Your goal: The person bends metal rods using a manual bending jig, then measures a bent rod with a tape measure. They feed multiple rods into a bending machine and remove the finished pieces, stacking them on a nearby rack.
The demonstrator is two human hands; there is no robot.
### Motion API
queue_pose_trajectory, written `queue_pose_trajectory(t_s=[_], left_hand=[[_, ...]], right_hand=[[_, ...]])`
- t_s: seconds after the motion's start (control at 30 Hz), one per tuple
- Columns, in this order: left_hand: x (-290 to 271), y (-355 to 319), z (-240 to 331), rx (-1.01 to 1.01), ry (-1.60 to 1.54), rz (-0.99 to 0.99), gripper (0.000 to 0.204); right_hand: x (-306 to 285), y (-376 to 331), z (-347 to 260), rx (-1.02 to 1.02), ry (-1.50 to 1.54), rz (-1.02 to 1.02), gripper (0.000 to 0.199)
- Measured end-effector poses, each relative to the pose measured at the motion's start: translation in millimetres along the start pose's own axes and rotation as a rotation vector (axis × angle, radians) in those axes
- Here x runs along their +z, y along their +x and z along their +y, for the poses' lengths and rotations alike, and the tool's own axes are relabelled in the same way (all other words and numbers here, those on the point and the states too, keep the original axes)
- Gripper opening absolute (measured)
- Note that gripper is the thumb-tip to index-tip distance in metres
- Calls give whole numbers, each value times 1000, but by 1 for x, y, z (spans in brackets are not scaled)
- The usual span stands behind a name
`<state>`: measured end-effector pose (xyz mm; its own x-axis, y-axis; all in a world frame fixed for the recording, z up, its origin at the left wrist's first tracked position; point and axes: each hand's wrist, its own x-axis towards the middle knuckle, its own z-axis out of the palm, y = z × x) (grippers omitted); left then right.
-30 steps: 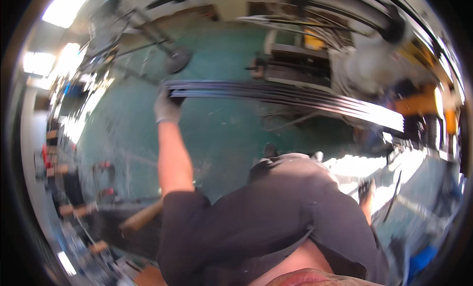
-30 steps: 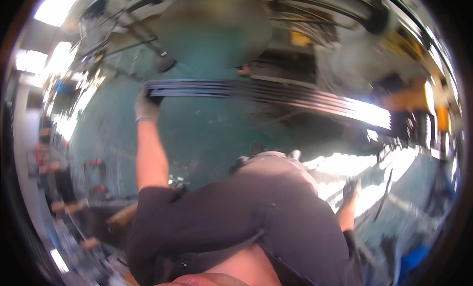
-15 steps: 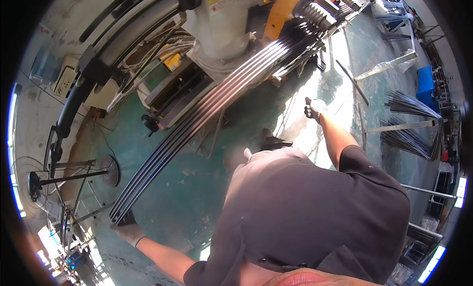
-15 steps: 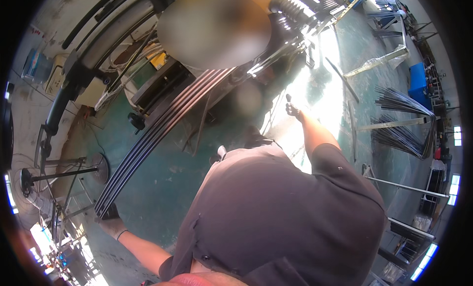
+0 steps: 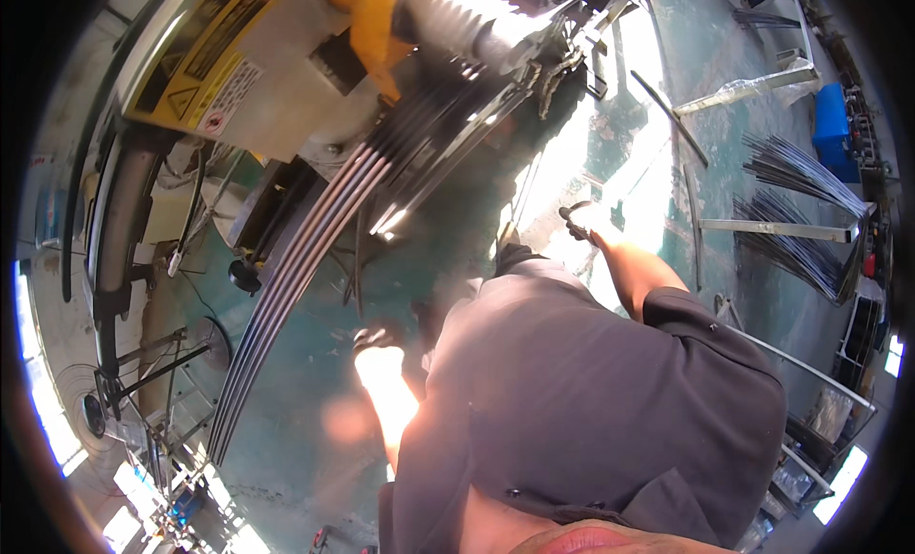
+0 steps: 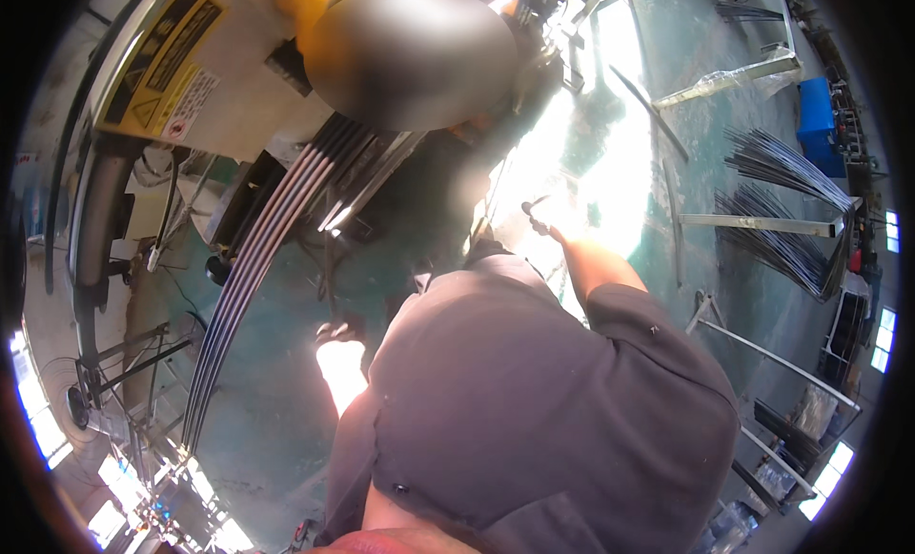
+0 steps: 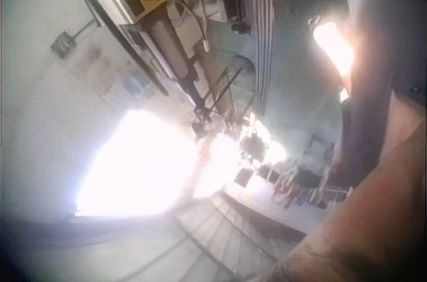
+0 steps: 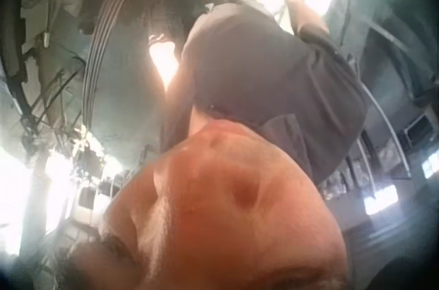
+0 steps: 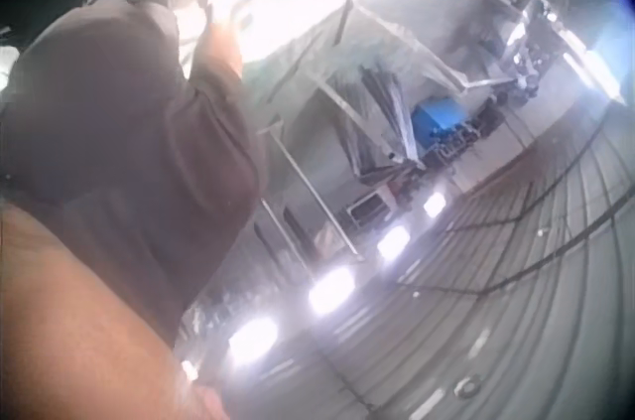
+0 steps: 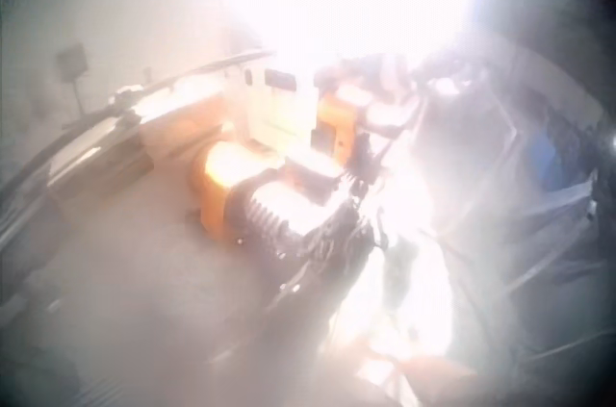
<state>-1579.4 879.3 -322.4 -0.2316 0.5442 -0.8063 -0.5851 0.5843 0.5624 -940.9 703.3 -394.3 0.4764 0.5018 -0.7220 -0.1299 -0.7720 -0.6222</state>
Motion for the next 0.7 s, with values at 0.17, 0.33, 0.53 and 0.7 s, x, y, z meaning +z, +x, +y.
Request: queue_pose_trajectory(t_s=[0.17,0.33,0.53,0.7], left_hand=[[110,9,-50,-40,18,-36,23],[166,27,-63,-34,35,-32,22],[200,41,-62,-12,39,11,20],[222,26,-70,17,10,63,19]], right_hand=[[-42,-7,-16,229,-249,114,33],[-69,4,-41,220,-122,195,33],[-86,30,-69,218,-62,187,33],[-115,83,-84,215,-172,96,34]])
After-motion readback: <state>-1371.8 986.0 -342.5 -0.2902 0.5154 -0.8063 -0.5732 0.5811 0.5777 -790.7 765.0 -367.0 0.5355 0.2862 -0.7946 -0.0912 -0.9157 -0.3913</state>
